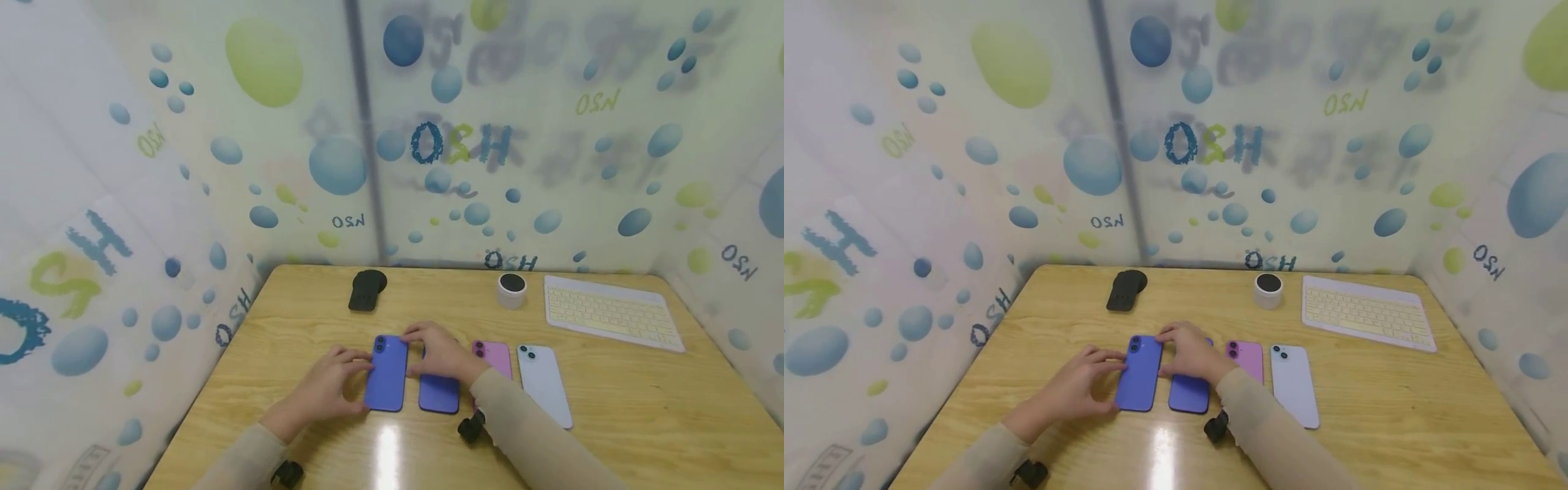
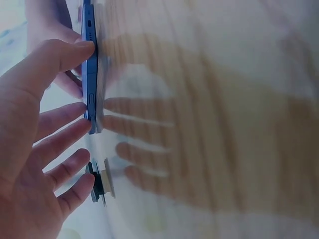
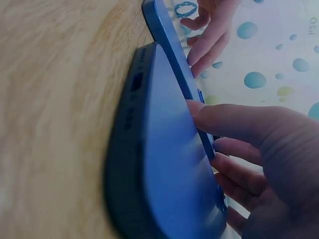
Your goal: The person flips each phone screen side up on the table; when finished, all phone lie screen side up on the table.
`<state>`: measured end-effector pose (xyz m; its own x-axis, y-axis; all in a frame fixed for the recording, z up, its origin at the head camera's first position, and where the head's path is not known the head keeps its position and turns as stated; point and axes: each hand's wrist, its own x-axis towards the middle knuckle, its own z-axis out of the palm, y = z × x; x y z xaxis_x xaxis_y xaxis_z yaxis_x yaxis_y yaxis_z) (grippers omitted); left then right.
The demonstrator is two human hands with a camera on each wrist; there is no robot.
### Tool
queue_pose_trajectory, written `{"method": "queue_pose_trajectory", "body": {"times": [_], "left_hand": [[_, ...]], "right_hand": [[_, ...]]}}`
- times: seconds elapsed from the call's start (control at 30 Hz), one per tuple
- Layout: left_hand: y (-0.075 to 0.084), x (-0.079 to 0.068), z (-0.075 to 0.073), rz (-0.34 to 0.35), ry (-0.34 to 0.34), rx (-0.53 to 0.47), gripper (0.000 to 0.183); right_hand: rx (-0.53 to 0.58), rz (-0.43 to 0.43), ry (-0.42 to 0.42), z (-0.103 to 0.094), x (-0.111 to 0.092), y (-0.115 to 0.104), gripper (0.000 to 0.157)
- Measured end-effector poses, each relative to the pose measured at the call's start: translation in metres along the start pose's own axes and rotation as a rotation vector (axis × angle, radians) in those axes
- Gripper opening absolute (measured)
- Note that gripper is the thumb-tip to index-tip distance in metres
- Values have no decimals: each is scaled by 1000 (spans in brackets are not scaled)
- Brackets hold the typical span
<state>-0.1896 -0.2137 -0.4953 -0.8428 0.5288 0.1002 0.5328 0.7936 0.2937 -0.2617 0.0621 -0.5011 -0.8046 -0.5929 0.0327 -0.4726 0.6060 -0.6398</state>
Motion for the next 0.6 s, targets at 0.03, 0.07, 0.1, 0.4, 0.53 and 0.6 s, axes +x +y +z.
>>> {"method": "queue_pose_trajectory", "body": {"times": [0.03,0.07,0.1,0.4,0.53,0.6], "left_hand": [[0,0,0,1,-2,2,69],[0,-1,0,4,-1,0,70],[-1,-1,0,7,1,0,71],[-2,2,-1,45,19,38,78],[0,4,-2,47,15,53,82],[0,5,-2,42,8,59,83]], "right_hand": [[7,4,-1,0,0,0,66],[13,10,-4,1,0,-1,66],[17,16,-9,1,0,-1,68],[39,27,-15,5,0,1,71],[28,14,-5,4,-1,0,69],[36,13,-4,3,-2,0,69]]}}
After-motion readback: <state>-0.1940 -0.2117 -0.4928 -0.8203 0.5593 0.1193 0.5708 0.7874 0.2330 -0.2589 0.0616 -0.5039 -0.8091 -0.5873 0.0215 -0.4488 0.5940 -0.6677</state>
